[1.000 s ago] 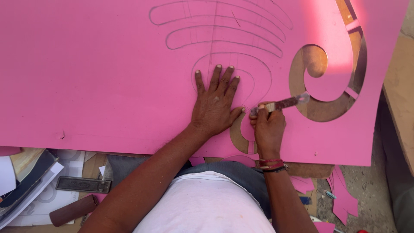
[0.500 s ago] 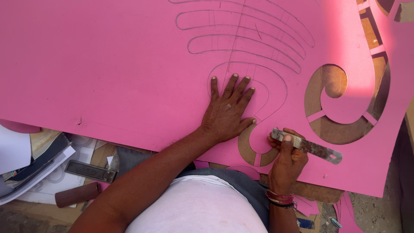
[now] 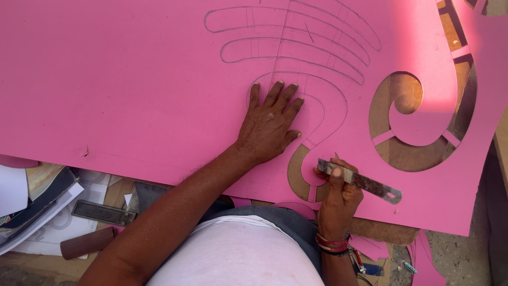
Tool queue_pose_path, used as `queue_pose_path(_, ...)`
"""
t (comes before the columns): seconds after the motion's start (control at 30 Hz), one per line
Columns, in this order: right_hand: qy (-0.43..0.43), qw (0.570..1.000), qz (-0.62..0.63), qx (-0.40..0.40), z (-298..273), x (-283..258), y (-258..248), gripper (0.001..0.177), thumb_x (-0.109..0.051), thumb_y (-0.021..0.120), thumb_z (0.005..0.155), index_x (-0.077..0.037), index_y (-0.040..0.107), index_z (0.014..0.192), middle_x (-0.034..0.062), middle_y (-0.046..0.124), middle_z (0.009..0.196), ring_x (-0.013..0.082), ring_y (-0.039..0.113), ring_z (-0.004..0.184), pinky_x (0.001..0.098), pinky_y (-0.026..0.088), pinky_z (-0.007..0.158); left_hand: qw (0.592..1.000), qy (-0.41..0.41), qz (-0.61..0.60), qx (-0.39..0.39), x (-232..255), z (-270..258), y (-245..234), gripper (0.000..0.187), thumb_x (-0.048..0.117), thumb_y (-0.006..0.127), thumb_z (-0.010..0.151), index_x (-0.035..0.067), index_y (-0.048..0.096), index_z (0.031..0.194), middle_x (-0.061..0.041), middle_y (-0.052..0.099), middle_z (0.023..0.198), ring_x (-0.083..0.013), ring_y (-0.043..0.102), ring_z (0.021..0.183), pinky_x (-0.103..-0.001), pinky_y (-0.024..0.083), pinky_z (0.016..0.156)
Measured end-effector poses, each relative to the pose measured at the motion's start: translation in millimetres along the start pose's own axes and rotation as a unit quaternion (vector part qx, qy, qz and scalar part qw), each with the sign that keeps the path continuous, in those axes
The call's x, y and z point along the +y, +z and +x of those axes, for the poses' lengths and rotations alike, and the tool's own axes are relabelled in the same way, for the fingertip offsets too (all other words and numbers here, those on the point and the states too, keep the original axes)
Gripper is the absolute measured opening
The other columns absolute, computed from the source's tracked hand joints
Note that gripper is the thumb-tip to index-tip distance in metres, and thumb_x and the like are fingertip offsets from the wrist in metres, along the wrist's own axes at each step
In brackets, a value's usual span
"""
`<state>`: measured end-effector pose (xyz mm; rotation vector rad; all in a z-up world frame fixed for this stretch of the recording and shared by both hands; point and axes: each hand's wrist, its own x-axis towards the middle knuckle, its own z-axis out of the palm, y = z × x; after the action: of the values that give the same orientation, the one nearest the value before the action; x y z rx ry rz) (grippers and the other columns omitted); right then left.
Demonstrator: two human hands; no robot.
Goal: The person uses a small blade tool to cut intricate decorative shapes out of a pink foam sheet.
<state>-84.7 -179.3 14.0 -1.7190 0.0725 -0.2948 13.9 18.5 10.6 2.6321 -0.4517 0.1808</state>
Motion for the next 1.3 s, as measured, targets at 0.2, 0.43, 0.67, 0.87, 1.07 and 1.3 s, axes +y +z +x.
queue_pose_path(0.2,0.02,0.999,-0.006,0.033,-17,3,-11,0.031,-0.025,0.06,0.11,0.005,0.065,0.119,0.0112,0.071,0.095,0.0174,0.071,0.088,0.0301,0.058,0.084,1.0,-0.007,0.008,-0.021,-1,16,-6,0.066,0.043,0.073,0.088,0.007,0.055,0.141,-0.014,0.04,0.156,-0.0357,0.029,0.15,-0.072,0.011,0.119)
queue_pose_path(0.43,0.006,0.999,0.026,0.046,-7,1,-16,0.028,-0.021,0.061,0.11,0.005,0.062,0.121,0.0117,0.07,0.097,0.0187,0.071,0.087,0.0318,0.06,0.083,1.0,-0.008,0.01,-0.018,-2,1,-7,0.067,0.043,0.072,0.088,0.006,0.054,0.142,-0.014,0.038,0.157,-0.0353,0.027,0.149,-0.073,0.01,0.118)
queue_pose_path(0.67,-0.008,0.998,0.048,0.035,-8,6,-14,0.022,-0.015,0.063,0.109,0.004,0.063,0.12,0.0116,0.07,0.096,0.0189,0.071,0.085,0.0325,0.061,0.082,1.0,0.003,0.006,0.021,-3,-12,5,0.065,0.045,0.065,0.094,0.009,0.051,0.147,-0.013,0.035,0.161,-0.0347,0.026,0.152,-0.072,0.007,0.12)
queue_pose_path(0.87,-0.002,0.999,0.042,0.032,-11,8,-14,0.021,-0.014,0.062,0.109,0.004,0.063,0.12,0.0122,0.07,0.097,0.0188,0.07,0.085,0.0318,0.06,0.081,0.999,0.006,0.005,0.034,-5,-16,8,0.064,0.047,0.061,0.097,0.011,0.05,0.149,-0.012,0.034,0.163,-0.0341,0.025,0.154,-0.071,0.007,0.122)
queue_pose_path(1.07,-0.003,0.998,0.058,0.032,-10,5,-9,0.023,-0.016,0.062,0.111,0.004,0.062,0.122,0.0121,0.07,0.097,0.0199,0.071,0.086,0.032,0.06,0.083,0.999,0.003,0.0,0.033,-7,-15,10,0.065,0.047,0.061,0.096,0.012,0.049,0.15,-0.01,0.033,0.164,-0.0338,0.024,0.155,-0.07,0.007,0.123)
queue_pose_path(1.3,-0.109,0.992,-0.059,-0.023,46,-5,-17,0.023,-0.02,0.062,0.121,0.003,0.066,0.122,0.0059,0.065,0.1,0.0108,0.06,0.092,0.0231,0.051,0.085,1.0,-0.002,0.001,0.015,-6,-15,10,0.065,0.048,0.059,0.098,0.012,0.047,0.151,-0.01,0.031,0.165,-0.0335,0.021,0.155,-0.071,0.007,0.123)
